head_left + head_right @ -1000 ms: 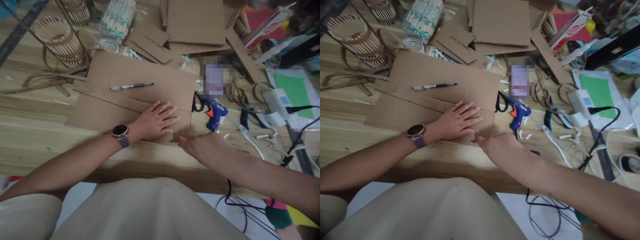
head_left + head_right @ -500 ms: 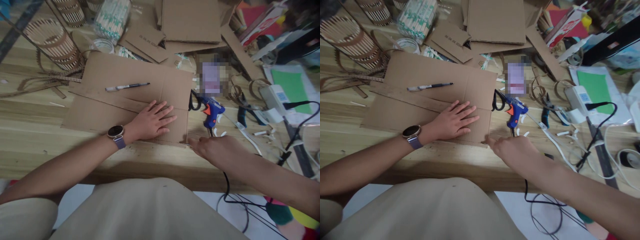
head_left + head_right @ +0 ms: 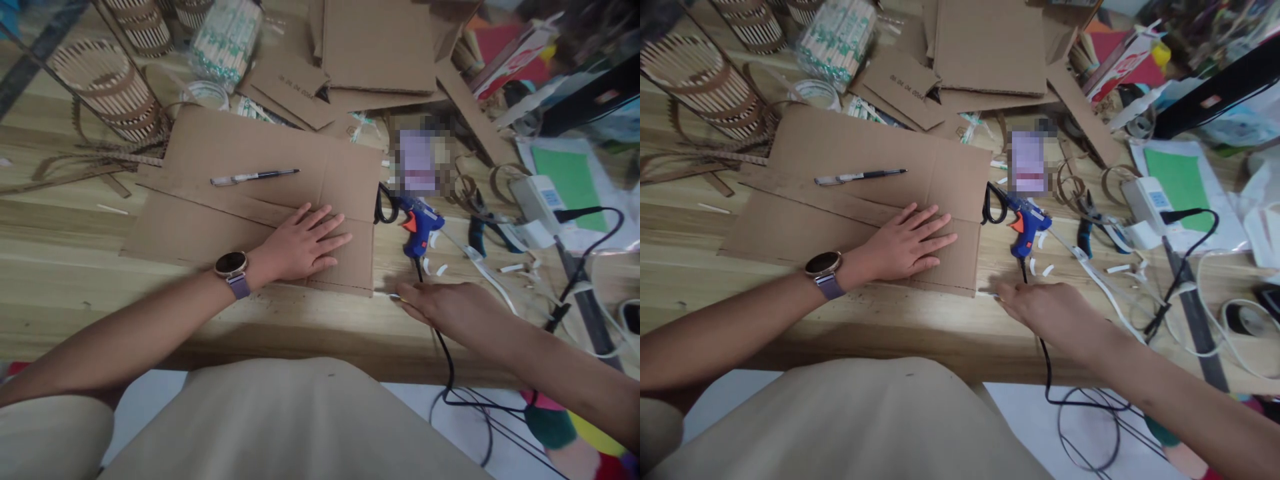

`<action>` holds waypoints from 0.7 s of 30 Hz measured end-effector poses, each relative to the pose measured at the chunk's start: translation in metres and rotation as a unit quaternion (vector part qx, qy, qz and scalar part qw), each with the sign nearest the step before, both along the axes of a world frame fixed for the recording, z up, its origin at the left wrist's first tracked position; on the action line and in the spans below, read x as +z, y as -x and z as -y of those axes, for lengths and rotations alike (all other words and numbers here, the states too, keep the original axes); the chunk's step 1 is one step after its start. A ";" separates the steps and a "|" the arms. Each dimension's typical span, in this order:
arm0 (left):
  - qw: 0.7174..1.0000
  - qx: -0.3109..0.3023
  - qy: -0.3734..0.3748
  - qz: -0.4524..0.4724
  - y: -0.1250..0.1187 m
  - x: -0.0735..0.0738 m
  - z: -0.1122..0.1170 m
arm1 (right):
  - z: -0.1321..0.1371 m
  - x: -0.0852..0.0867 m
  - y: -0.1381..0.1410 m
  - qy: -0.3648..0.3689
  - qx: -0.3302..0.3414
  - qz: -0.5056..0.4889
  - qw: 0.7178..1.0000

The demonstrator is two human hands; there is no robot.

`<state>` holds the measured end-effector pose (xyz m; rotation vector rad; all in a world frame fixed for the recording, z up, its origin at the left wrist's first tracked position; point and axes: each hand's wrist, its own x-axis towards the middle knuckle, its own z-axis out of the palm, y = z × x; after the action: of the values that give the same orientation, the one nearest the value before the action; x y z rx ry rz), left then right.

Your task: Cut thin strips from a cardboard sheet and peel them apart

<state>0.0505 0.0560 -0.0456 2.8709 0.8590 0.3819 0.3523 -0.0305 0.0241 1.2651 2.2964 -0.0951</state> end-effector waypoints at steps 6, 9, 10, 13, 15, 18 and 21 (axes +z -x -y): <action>1.000 0.002 -0.012 -0.006 -0.002 -0.001 0.001 | -0.004 0.009 -0.018 0.019 0.029 -0.034 0.999; 1.000 0.002 -0.014 -0.004 -0.002 0.000 0.001 | -0.012 0.020 0.009 0.012 0.029 -0.058 0.998; 1.000 0.003 -0.013 -0.003 -0.002 0.000 0.001 | -0.015 0.022 0.023 0.011 0.031 -0.059 0.998; 1.000 0.006 -0.014 -0.001 -0.003 0.001 0.001 | -0.023 0.024 0.069 0.026 0.040 -0.050 0.998; 1.000 0.006 -0.017 -0.002 -0.003 0.002 0.001 | -0.027 0.022 0.095 0.043 0.059 -0.035 0.997; 1.000 0.007 -0.017 -0.002 -0.003 0.002 0.001 | -0.032 0.021 0.117 0.063 0.081 -0.003 0.995; 1.000 0.008 -0.018 0.000 -0.004 0.003 0.001 | -0.035 0.023 0.123 0.074 0.083 0.017 0.994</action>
<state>0.0545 0.0549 -0.0422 2.8995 0.8844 0.4021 0.2293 0.0040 0.0475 0.9903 2.3091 -0.1804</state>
